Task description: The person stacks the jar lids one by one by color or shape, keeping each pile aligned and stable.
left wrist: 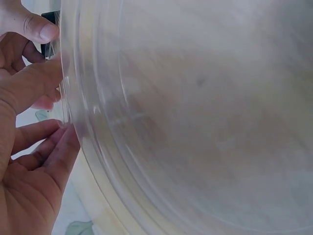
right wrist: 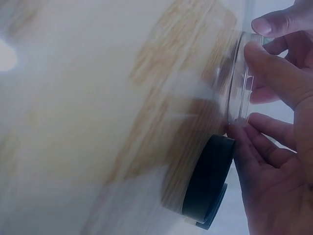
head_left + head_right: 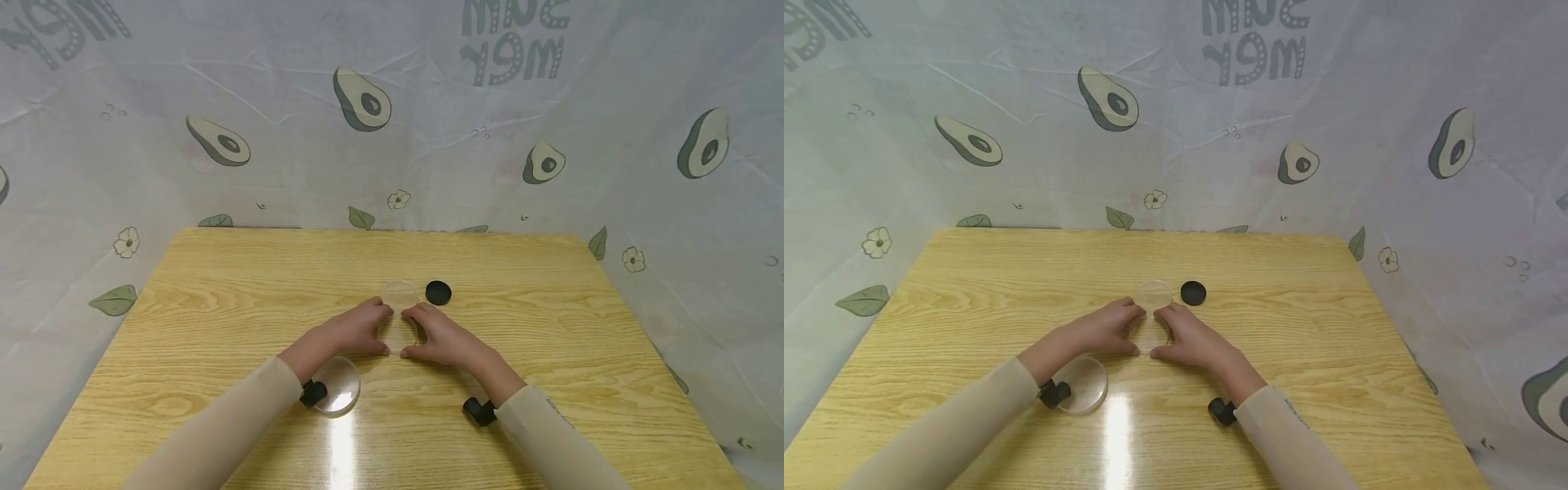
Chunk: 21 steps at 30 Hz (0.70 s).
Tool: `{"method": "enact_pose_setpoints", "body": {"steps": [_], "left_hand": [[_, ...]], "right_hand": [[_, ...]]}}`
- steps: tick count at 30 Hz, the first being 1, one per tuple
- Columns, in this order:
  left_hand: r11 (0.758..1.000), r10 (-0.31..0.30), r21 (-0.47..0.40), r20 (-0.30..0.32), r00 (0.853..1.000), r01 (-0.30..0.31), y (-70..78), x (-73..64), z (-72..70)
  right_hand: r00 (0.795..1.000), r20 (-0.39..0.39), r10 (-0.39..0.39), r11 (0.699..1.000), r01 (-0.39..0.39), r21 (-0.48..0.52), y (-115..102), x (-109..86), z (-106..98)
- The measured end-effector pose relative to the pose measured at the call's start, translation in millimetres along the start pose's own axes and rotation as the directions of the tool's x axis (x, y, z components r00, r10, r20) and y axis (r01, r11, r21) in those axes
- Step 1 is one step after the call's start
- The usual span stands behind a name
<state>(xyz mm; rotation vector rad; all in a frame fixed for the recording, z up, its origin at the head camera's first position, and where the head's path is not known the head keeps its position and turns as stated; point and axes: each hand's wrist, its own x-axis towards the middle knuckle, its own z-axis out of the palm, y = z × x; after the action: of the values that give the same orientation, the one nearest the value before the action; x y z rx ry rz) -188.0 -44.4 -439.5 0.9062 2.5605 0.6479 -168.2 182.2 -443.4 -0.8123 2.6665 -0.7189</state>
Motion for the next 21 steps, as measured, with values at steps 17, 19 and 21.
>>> {"method": "enact_pose_setpoints", "body": {"steps": [17,19,21], "left_hand": [[0.999,-0.015,-0.036,-0.010,1.000,0.014,-1.2,0.6,1.9],[0.999,-0.013,-0.039,-0.010,1.000,0.012,-1.6,0.6,2.1],[0.999,-0.012,-0.040,-0.010,1.000,0.012,-1.9,0.7,2.2]], "right_hand": [[1.000,0.007,-0.002,1.000,0.002,-0.015,0.4,0.8,0.0],[1.000,0.006,-0.003,1.000,0.003,-0.009,0.5,0.6,0.0],[1.000,0.004,-0.006,1.000,0.006,-0.001,0.4,0.3,-0.1]]}}
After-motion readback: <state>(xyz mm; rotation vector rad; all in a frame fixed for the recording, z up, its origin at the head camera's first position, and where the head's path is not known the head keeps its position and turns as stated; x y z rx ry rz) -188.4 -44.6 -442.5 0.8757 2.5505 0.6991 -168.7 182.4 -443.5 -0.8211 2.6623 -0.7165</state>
